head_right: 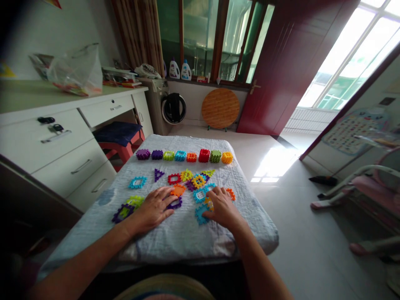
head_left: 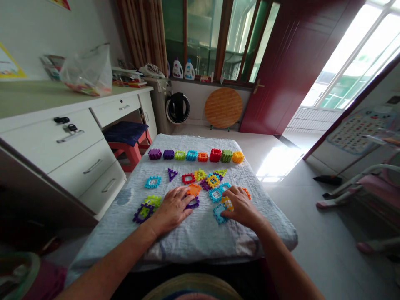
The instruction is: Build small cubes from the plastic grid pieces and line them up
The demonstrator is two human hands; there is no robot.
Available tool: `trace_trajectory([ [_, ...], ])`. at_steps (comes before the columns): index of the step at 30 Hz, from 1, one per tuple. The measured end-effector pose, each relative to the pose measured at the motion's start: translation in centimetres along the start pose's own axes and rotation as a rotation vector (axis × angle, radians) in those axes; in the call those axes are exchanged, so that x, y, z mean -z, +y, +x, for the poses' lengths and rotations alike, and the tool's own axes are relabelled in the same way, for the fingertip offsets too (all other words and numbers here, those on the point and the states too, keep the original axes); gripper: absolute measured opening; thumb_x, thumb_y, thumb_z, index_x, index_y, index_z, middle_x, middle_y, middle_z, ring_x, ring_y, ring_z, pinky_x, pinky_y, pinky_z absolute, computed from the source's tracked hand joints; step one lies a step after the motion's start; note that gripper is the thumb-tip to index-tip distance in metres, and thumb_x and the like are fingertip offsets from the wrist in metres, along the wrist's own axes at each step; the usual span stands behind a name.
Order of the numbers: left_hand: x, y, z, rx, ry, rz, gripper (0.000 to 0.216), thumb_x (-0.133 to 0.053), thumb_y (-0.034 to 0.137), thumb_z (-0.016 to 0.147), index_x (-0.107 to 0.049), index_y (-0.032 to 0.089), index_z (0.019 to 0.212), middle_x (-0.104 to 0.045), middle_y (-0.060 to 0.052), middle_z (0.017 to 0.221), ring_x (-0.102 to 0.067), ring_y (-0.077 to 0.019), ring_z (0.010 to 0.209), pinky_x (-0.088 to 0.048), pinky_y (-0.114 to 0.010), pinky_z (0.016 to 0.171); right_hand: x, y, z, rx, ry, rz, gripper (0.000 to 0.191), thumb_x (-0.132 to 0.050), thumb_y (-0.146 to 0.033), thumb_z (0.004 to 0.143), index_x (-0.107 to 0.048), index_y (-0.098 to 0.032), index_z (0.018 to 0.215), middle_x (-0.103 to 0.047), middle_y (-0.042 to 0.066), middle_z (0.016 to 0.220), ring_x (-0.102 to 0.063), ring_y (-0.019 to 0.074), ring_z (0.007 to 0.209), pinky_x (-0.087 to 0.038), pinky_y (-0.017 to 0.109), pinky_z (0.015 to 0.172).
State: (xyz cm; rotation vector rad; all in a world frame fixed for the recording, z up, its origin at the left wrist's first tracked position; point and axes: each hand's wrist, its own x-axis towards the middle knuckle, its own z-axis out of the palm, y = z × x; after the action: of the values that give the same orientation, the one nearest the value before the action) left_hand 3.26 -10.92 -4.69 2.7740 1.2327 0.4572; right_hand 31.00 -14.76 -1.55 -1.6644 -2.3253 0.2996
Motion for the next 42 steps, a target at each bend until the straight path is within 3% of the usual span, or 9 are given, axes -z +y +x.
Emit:
trace_trajectory([
  [6, 0.1, -0.9, 2.1, 0.083, 0.174, 0.087, 0.028, -0.047, 0.015, 0.084, -0.065, 0.022, 0.105, -0.055, -0.010, 0.125, -0.044, -0.0279, 0.119, -0.034, -0.047, 0.103, -0.6, -1.0, 2.8, 0.037, 0.087, 0.053, 0.029, -0.067, -0.029, 0.077, -0.058, -0.021, 0.104, -0.055, 0.006, 0.103, -0.051, 0.0212, 0.097, -0.041, 0.034, 0.086],
  [11, 1.0, -0.4, 2.4, 0.117, 0.279, 0.038, 0.028, -0.046, 0.014, 0.083, -0.065, 0.020, 0.103, -0.056, -0.010, 0.121, -0.046, -0.0281, 0.116, -0.037, -0.047, 0.101, 0.4, 1.6, 3.8, -0.016, 0.197, 0.110, 0.021, -0.057, -0.024, 0.083, -0.059, -0.020, 0.103, -0.059, 0.005, 0.101, -0.055, 0.0197, 0.097, -0.041, 0.033, 0.088],
  [15, 0.9, 0.3, 3.0, 0.083, 0.284, -0.106, 0.024, -0.045, 0.015, 0.085, -0.065, 0.019, 0.098, -0.057, -0.009, 0.117, -0.050, -0.0241, 0.111, -0.041, -0.043, 0.100, 1.0, 2.7, 5.7, -0.040, 0.131, 0.028, 0.023, -0.057, -0.022, 0.080, -0.061, -0.018, 0.102, -0.063, 0.007, 0.100, -0.057, 0.0204, 0.095, -0.041, 0.033, 0.088],
  [19, 0.0, -0.2, 3.3, 0.104, 0.343, -0.182, 0.022, -0.045, 0.016, 0.085, -0.064, 0.019, 0.097, -0.059, -0.008, 0.111, -0.051, -0.0227, 0.109, -0.042, -0.042, 0.099, -0.3, 0.9, 8.1, -0.045, 0.085, -0.043, 0.022, -0.058, -0.025, 0.078, -0.062, -0.018, 0.098, -0.066, 0.007, 0.093, -0.058, 0.0214, 0.090, -0.042, 0.032, 0.084],
  [22, -0.5, -0.9, 3.0, 0.131, 0.370, -0.208, 0.020, -0.048, 0.018, 0.084, -0.062, 0.019, 0.098, -0.059, -0.008, 0.109, -0.052, -0.0226, 0.107, -0.043, -0.042, 0.098, -1.7, -0.7, 8.9, 0.033, 0.139, 0.041, 0.021, -0.056, -0.022, 0.079, -0.062, -0.020, 0.099, -0.067, 0.005, 0.091, -0.060, 0.0192, 0.087, -0.042, 0.029, 0.082],
  [25, -0.5, -1.0, 2.7, 0.120, 0.359, -0.231, 0.018, -0.049, 0.023, 0.086, -0.062, 0.020, 0.099, -0.060, -0.007, 0.110, -0.052, -0.0216, 0.108, -0.042, -0.041, 0.099, -2.5, -1.1, 8.8, 0.081, 0.240, 0.196, 0.020, -0.049, -0.021, 0.084, -0.062, -0.021, 0.100, -0.068, 0.003, 0.087, -0.061, 0.0166, 0.082, -0.044, 0.027, 0.079],
  [30, -0.2, -0.6, 2.8, 0.087, 0.288, -0.172, 0.023, -0.052, 0.027, 0.084, -0.062, 0.019, 0.104, -0.059, -0.008, 0.115, -0.050, -0.0239, 0.111, -0.040, -0.044, 0.100, -2.8, 0.8, 8.6, -0.039, 0.395, 0.235, 0.022, -0.047, -0.018, 0.085, -0.064, -0.019, 0.099, -0.068, 0.005, 0.090, -0.060, 0.0182, 0.086, -0.044, 0.030, 0.083],
  [37, 0.2, 0.2, 2.8, 0.053, 0.213, -0.051, 0.033, -0.052, 0.023, 0.081, -0.061, 0.023, 0.113, -0.058, -0.007, 0.121, -0.047, -0.0266, 0.117, -0.035, -0.047, 0.103, -3.1, 0.6, 8.9, 0.027, 0.204, 0.039, 0.030, -0.050, -0.018, 0.083, -0.067, -0.029, 0.106, -0.061, 0.003, 0.115, -0.047, 0.0233, 0.107, -0.035, 0.041, 0.095],
  [42, 0.5, 1.3, 2.9, -0.074, 0.139, 0.023, 0.040, -0.045, 0.015, 0.085, -0.057, 0.028, 0.121, -0.054, -0.003, 0.134, -0.040, -0.0261, 0.126, -0.024, -0.051, 0.109, -3.1, -0.3, 8.9, 0.007, 0.131, -0.001, 0.037, -0.051, -0.014, 0.080, -0.067, -0.033, 0.108, -0.055, 0.003, 0.122, -0.042, 0.0243, 0.113, -0.032, 0.042, 0.097],
])
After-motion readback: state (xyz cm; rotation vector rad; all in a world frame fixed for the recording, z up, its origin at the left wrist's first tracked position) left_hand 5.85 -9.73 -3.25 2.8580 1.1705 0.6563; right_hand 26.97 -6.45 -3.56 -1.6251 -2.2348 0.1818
